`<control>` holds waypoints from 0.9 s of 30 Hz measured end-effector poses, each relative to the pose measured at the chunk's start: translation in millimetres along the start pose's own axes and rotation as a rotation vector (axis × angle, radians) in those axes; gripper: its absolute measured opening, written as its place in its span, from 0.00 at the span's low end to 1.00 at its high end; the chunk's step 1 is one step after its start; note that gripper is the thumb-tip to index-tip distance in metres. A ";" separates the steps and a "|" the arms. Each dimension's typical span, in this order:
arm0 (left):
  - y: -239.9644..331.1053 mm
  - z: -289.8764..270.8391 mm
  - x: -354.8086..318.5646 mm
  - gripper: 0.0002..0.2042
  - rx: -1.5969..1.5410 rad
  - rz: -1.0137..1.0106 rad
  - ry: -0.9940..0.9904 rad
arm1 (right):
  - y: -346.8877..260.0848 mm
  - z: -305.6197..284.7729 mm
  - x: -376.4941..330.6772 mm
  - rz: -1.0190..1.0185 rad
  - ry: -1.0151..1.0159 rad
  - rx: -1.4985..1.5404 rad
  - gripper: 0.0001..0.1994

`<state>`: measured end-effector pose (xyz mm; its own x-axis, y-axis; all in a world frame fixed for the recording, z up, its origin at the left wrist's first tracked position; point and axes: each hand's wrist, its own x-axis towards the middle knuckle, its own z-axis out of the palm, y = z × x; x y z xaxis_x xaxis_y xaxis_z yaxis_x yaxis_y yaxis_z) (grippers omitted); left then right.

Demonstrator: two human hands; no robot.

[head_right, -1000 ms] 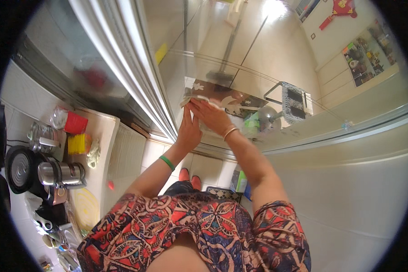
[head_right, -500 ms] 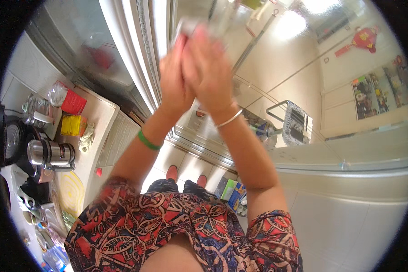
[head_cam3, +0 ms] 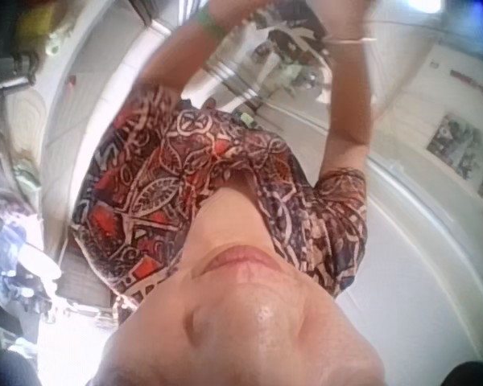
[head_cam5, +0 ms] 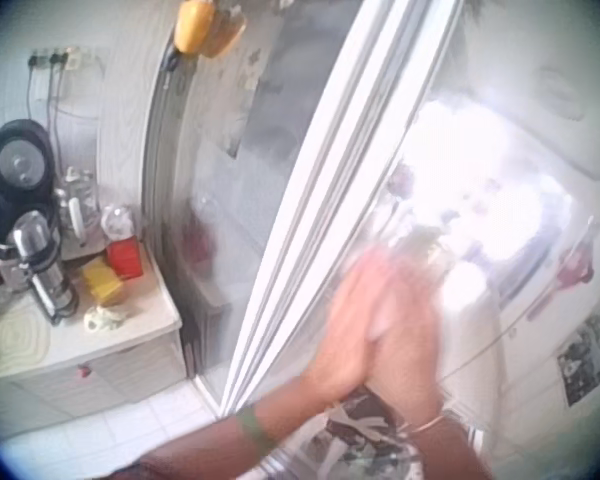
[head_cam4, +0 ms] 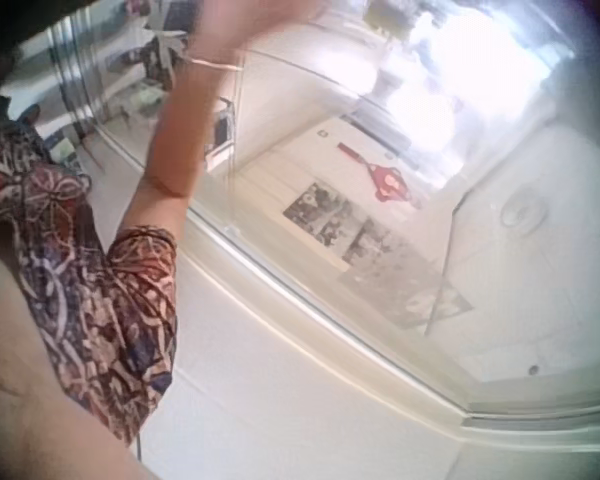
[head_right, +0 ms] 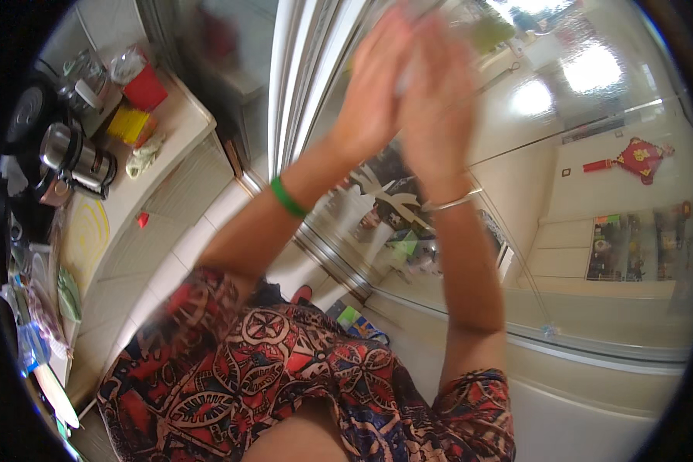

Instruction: The person wipes a glass door with a cloth, rinses the cloth at the sink, and continues wiping the door and its frame. The person handles the cloth and the door frame while cleaning.

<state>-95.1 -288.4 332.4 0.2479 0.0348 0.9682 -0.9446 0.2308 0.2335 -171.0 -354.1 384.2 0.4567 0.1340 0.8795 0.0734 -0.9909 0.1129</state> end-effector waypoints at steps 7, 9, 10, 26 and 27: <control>-12.7 -0.8 80.8 0.27 -0.117 0.011 -0.329 | -3.9 -8.9 54.2 0.124 0.142 -0.223 0.17; -29.2 -38.4 4.5 0.24 0.062 -0.089 -0.406 | -21.2 41.8 -12.0 0.053 0.153 -0.096 0.16; -30.4 -38.8 -34.8 0.22 0.092 0.088 -0.195 | -28.1 54.5 -50.4 0.040 0.083 -0.194 0.19; 8.5 9.6 -94.5 0.27 -0.037 -0.324 -0.308 | -4.6 -4.6 -106.2 -0.084 -0.444 -0.365 0.28; 16.0 11.7 -54.1 0.26 -0.162 -0.116 -0.092 | -7.1 -24.5 -62.8 -0.037 -0.318 -0.290 0.24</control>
<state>-126.2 -298.0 284.9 0.3253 -0.0885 0.9415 -0.8618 0.3821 0.3336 -221.9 -355.8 339.5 0.7125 0.1218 0.6910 -0.1363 -0.9421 0.3065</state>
